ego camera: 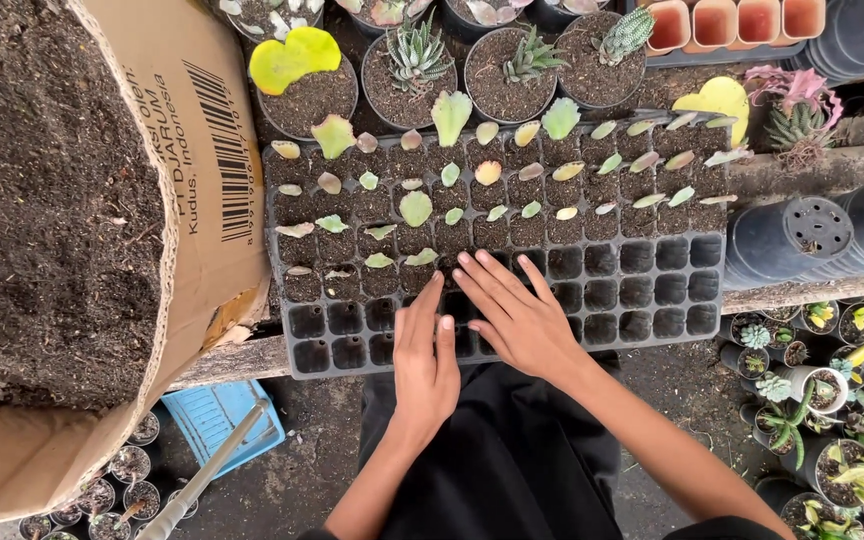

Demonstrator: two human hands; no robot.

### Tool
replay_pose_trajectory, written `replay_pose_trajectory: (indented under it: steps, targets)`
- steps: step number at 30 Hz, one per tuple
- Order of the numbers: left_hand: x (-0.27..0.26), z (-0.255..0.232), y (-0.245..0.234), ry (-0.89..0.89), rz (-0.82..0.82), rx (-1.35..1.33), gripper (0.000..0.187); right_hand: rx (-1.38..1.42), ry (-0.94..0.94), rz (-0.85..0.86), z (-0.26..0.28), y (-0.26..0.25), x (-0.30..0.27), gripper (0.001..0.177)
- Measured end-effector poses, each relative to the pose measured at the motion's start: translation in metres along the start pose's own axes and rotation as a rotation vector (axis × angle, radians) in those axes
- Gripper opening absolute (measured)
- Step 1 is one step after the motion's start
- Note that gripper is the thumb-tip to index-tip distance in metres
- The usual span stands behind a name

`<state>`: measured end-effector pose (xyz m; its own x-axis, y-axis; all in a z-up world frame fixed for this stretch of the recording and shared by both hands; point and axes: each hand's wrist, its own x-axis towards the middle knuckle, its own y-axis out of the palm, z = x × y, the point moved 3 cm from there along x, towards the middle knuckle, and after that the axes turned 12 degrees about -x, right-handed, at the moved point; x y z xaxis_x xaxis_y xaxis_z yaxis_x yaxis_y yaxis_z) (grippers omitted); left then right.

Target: The person places succulent leaves into a multi-cell planting tray filled with soil. They repeatedly reach into a large bag to scoop soil and fill the empty cells in the tray, then press the leaves into the soil.

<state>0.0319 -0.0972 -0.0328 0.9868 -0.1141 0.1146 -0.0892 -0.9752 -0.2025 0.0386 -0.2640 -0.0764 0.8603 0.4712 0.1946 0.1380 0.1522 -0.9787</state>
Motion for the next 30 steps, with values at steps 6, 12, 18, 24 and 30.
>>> replay_pose_trajectory:
  steps: [6, 12, 18, 24, 30]
  targets:
    - [-0.006, 0.008, 0.005, 0.013, 0.004, 0.015, 0.046, -0.008, -0.027, 0.018, -0.003, 0.016, 0.01, 0.063]
    - [-0.004, 0.007, 0.005, 0.034, 0.015, 0.079, 0.047, -0.039, -0.004, 0.018, -0.004, 0.009, 0.0, 0.061]
    - [-0.004, 0.014, 0.011, 0.11, 0.07, 0.22, 0.047, -0.037, 0.03, 0.021, -0.009, 0.015, -0.001, 0.062]
    - [-0.005, 0.018, 0.011, 0.113, 0.054, 0.237, 0.048, -0.018, 0.005, 0.003, 0.002, 0.011, -0.004, 0.06]
    - [-0.012, 0.03, 0.012, 0.159, 0.041, 0.276, 0.049, -0.058, -0.023, 0.014, 0.002, 0.011, 0.003, 0.058]
